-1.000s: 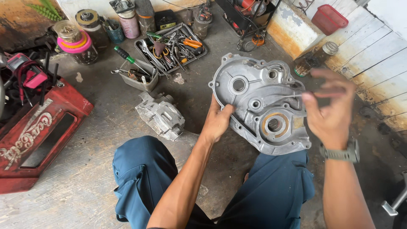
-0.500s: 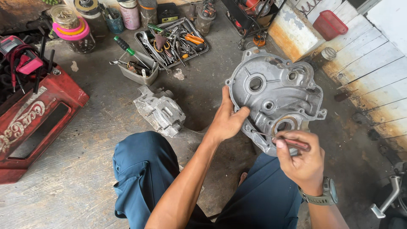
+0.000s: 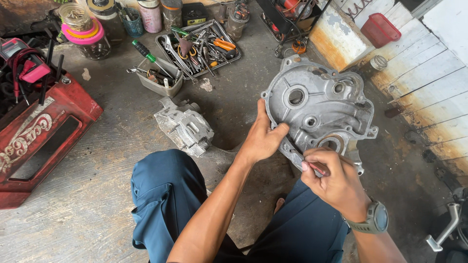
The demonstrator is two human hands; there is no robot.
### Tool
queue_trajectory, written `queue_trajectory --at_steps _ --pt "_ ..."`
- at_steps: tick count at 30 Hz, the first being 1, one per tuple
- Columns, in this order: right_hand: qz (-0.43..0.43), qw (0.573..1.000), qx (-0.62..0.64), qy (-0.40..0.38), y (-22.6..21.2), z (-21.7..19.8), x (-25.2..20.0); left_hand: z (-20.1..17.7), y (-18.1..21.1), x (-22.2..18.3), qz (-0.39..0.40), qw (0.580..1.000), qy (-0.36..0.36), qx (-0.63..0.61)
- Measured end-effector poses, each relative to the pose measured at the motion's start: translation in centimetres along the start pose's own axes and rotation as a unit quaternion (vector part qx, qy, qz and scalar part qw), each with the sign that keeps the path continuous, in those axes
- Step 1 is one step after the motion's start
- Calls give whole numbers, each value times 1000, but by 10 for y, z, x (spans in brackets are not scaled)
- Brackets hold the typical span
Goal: The person holds a silver engine casing and uses a small metal tool to scrape and clean the inner surfaces and edges. The person rotates the casing to access different areas and continues scraping along the perimeter and around circular openings.
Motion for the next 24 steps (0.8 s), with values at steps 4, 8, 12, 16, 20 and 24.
queue_trajectory --at_steps 4,8,12,16,20,24 --pt "11 996 72 47 -1 -15 0 -7 9 -7 -5 1000 -1 -18" --pt "17 999 19 42 -2 -14 -11 -6 12 -6 10 1000 -4 -24" --pt "35 992 50 108 -8 -25 -8 -7 6 -11 -44 998 -22 -33" --pt "64 993 40 87 6 -16 -11 -7 13 -13 -23 997 -14 -75" --pt "66 996 45 51 2 -13 6 -11 10 -11 -17 997 7 -71" --pt "-14 995 10 95 -13 -19 21 -14 14 -13 30 994 17 -106"
Point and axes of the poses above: each hand's wrist, its own x-axis towards the middle knuckle, its own z-axis out of the palm, y = z × x, the point moved 10 cm from there along x, towards the middle knuckle, and after that the axes turned 10 degrees about -z, right-handed, at the moved point
